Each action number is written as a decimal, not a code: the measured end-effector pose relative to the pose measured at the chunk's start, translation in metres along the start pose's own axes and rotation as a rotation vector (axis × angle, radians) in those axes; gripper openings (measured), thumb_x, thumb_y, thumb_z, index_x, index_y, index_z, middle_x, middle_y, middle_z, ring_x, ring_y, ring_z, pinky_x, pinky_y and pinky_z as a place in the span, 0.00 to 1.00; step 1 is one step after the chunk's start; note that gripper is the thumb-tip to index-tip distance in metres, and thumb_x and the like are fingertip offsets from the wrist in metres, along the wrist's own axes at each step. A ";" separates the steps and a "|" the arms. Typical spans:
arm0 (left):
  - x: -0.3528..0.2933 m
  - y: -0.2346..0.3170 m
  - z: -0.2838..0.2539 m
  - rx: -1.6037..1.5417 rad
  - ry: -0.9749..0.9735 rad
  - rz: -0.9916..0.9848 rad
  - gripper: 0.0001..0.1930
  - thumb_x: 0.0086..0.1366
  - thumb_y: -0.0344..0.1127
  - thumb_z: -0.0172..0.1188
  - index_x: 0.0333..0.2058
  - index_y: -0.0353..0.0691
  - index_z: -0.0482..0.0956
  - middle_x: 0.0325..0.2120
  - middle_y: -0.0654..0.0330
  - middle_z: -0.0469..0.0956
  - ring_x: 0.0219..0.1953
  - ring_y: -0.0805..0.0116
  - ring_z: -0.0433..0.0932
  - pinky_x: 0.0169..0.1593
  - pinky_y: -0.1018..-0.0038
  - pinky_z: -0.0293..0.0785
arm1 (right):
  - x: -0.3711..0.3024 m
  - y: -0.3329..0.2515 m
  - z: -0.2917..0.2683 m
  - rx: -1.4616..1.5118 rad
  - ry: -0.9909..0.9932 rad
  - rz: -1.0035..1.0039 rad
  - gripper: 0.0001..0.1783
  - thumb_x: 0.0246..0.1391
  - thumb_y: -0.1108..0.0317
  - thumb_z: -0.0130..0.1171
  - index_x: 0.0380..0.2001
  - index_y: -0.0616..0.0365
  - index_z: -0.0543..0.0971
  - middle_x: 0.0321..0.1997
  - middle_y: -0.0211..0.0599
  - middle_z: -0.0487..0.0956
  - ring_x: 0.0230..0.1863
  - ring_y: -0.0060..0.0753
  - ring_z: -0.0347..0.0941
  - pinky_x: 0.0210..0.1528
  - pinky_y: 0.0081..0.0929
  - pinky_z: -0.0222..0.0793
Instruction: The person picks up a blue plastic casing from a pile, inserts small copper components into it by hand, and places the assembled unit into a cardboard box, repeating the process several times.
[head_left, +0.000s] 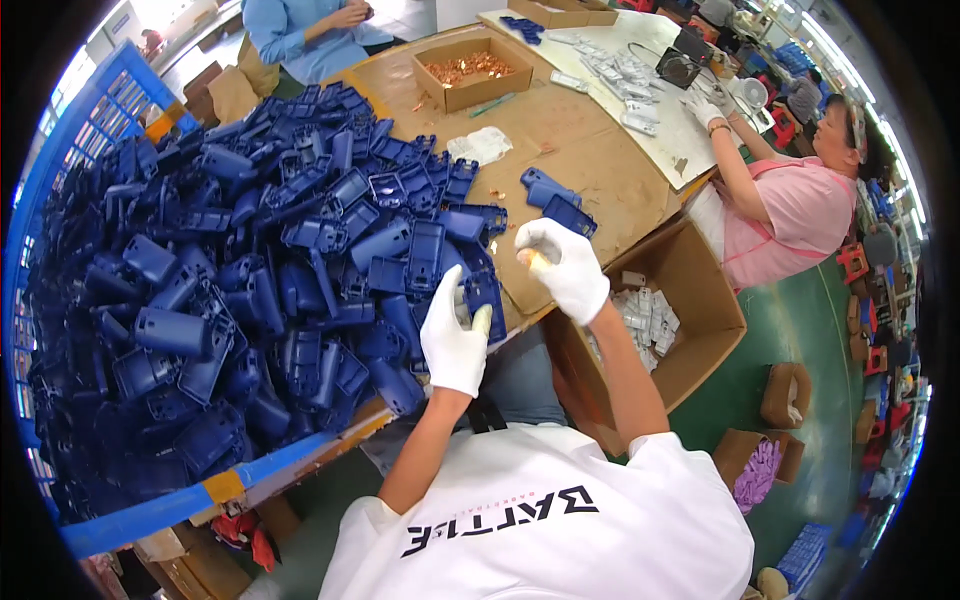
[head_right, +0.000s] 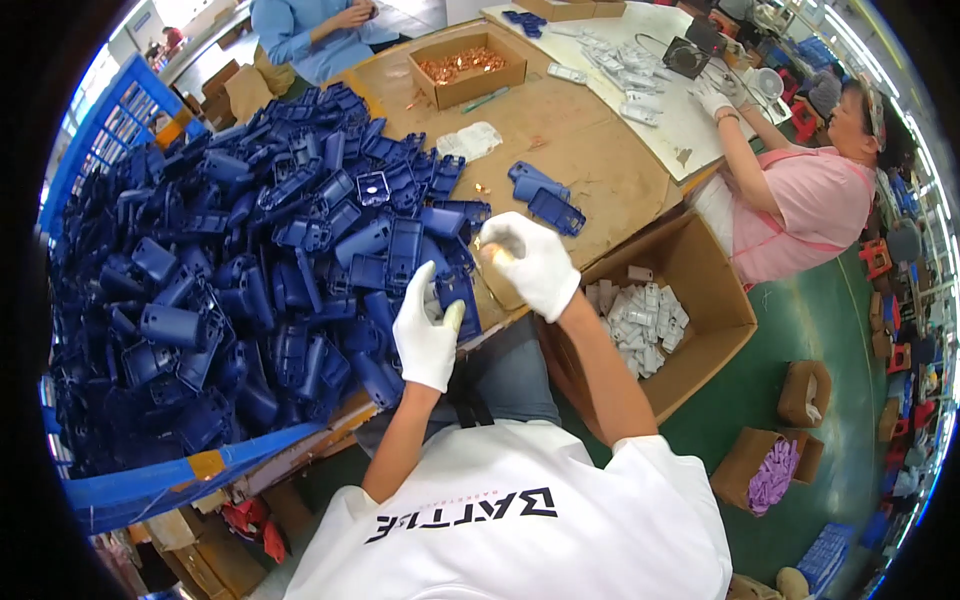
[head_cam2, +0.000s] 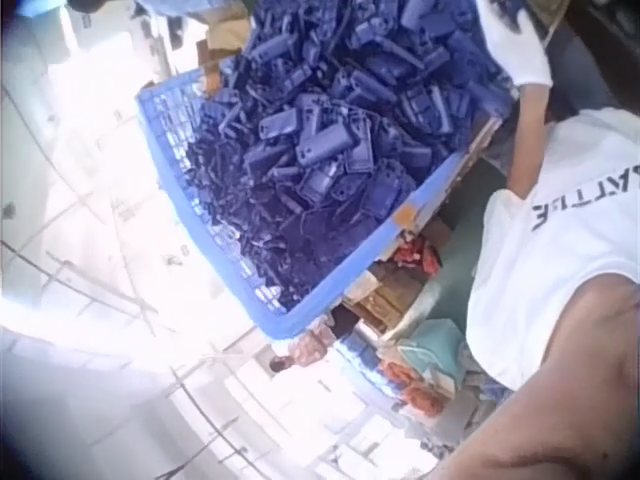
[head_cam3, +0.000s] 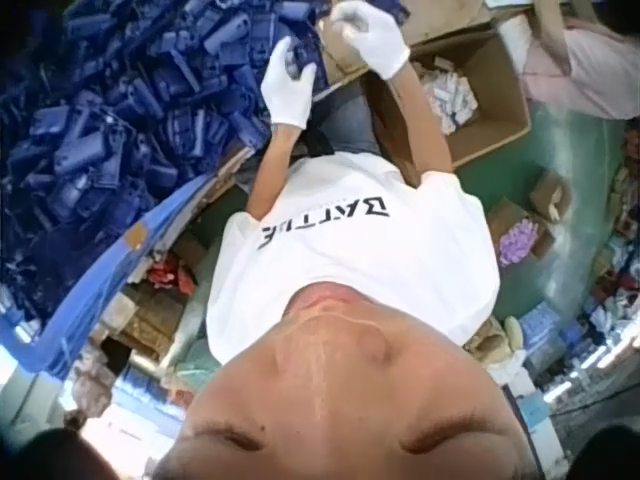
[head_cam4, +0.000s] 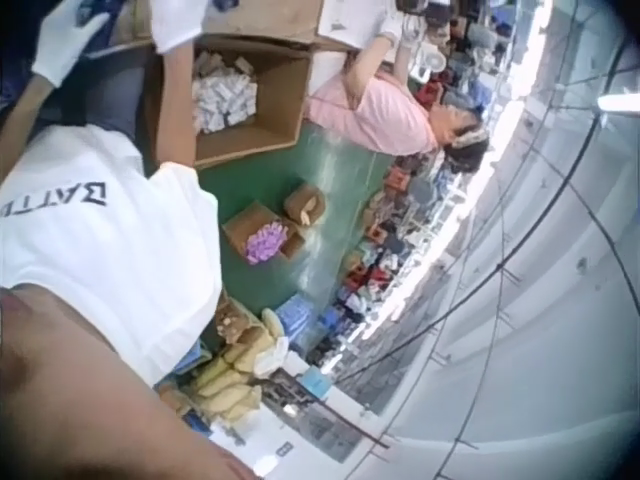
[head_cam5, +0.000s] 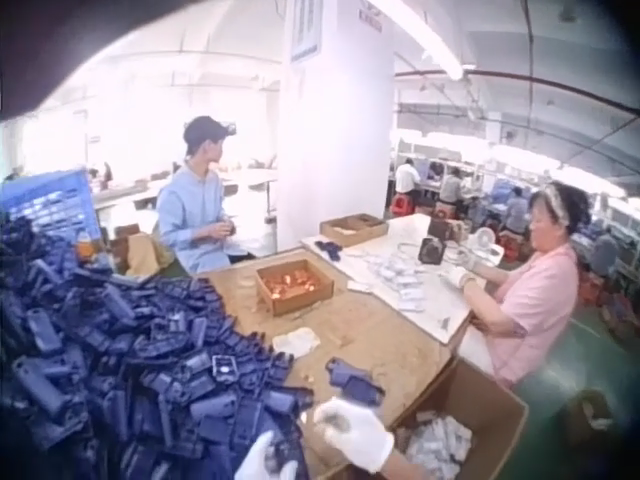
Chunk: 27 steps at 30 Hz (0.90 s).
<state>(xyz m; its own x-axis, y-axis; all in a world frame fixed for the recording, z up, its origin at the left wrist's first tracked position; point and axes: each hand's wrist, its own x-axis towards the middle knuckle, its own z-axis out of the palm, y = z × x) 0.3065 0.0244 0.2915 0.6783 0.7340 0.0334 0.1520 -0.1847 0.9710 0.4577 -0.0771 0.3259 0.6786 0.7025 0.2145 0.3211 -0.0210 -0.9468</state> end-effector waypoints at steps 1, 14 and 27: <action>0.000 -0.008 0.000 0.016 0.031 0.066 0.31 0.54 0.22 0.66 0.58 0.38 0.71 0.50 0.52 0.78 0.46 0.62 0.81 0.49 0.73 0.77 | -0.010 -0.016 0.017 0.161 0.005 -0.080 0.08 0.52 0.76 0.61 0.37 0.59 0.77 0.34 0.32 0.78 0.35 0.21 0.74 0.41 0.20 0.71; -0.009 0.005 -0.004 0.252 0.234 0.321 0.26 0.52 0.20 0.65 0.52 0.42 0.77 0.38 0.59 0.77 0.35 0.65 0.78 0.42 0.73 0.76 | -0.036 -0.010 0.073 -0.392 0.219 -0.300 0.11 0.38 0.78 0.65 0.29 0.56 0.78 0.32 0.37 0.71 0.36 0.40 0.72 0.38 0.33 0.69; -0.009 0.013 -0.024 0.202 0.039 0.366 0.17 0.57 0.30 0.65 0.47 0.40 0.77 0.36 0.53 0.79 0.39 0.54 0.81 0.42 0.67 0.78 | -0.045 -0.010 0.067 -0.209 0.149 0.006 0.08 0.53 0.72 0.64 0.37 0.61 0.79 0.31 0.38 0.79 0.32 0.35 0.78 0.37 0.27 0.72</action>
<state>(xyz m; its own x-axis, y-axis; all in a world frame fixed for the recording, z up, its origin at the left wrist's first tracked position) 0.2852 0.0311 0.3096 0.6869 0.6193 0.3802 0.0466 -0.5597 0.8274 0.3795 -0.0609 0.3092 0.7660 0.5895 0.2565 0.4357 -0.1825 -0.8814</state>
